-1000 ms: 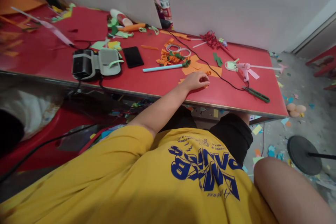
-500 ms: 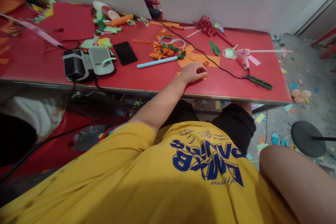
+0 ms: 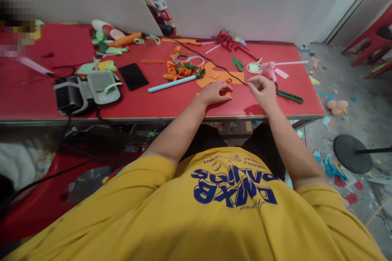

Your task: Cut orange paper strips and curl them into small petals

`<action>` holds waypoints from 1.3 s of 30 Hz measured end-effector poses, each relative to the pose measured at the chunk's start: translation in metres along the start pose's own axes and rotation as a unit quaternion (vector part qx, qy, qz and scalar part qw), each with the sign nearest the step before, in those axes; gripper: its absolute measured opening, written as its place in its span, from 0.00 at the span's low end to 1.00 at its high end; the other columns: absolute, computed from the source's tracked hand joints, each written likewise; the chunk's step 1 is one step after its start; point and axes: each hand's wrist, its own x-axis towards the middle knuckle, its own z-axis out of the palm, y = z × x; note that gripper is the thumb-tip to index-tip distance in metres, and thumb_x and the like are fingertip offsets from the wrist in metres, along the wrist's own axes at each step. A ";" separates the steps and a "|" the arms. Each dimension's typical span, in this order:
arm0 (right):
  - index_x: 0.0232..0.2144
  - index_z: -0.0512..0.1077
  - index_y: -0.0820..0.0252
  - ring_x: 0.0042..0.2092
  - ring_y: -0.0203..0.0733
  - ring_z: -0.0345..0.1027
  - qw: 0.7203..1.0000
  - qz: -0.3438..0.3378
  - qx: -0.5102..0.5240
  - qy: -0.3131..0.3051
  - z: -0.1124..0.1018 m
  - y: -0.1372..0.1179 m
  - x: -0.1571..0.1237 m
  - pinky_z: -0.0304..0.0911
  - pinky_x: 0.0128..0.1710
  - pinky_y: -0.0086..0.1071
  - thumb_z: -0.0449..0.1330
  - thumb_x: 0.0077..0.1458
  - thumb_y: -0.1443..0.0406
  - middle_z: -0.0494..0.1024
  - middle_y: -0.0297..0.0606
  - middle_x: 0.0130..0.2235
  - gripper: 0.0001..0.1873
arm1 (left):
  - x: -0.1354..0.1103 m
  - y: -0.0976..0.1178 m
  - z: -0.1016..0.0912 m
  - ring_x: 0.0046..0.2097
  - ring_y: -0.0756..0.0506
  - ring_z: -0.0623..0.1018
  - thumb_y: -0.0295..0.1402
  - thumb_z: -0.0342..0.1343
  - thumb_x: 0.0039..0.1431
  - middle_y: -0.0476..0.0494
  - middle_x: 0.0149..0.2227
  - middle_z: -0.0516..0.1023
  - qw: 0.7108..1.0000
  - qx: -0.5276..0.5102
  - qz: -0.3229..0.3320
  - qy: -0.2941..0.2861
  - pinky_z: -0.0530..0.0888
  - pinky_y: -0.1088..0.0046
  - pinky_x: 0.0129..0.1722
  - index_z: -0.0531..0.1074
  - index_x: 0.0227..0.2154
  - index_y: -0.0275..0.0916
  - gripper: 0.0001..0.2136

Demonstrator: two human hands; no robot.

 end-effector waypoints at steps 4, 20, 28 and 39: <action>0.40 0.81 0.54 0.35 0.50 0.76 0.994 0.051 -0.095 0.031 0.018 0.029 0.016 0.76 0.43 0.47 0.68 0.70 0.57 0.83 0.39 0.35 0.08 | -0.001 0.000 -0.002 0.52 0.37 0.84 0.48 0.73 0.64 0.40 0.51 0.87 1.000 0.002 -0.011 -0.016 0.76 0.60 0.55 0.88 0.51 0.46 0.17; 0.43 0.82 0.55 0.50 0.61 0.78 0.981 -0.030 -0.178 -0.073 0.042 0.040 0.027 0.74 0.56 0.52 0.67 0.67 0.60 0.86 0.52 0.46 0.07 | -0.002 0.007 0.007 0.45 0.43 0.83 0.49 0.70 0.68 0.39 0.52 0.91 0.979 -0.152 -0.084 0.105 0.80 0.66 0.52 0.84 0.54 0.42 0.20; 0.52 0.84 0.53 0.45 0.56 0.80 0.985 -0.052 -0.098 -0.131 0.064 0.014 0.020 0.73 0.50 0.45 0.68 0.69 0.56 0.89 0.47 0.48 0.14 | 0.004 0.007 0.019 0.58 0.37 0.89 0.52 0.74 0.63 0.31 0.64 0.88 0.935 -0.346 -0.067 0.047 0.87 0.65 0.51 0.82 0.60 0.41 0.29; 0.33 0.76 0.51 0.34 0.49 0.74 0.993 0.044 0.021 -0.112 0.060 0.026 0.031 0.71 0.39 0.42 0.69 0.62 0.47 0.83 0.40 0.33 0.18 | 0.010 0.010 0.020 0.33 0.46 0.86 0.42 0.68 0.71 0.41 0.41 0.91 0.931 -0.338 -0.124 0.062 0.80 0.72 0.33 0.83 0.51 0.39 0.14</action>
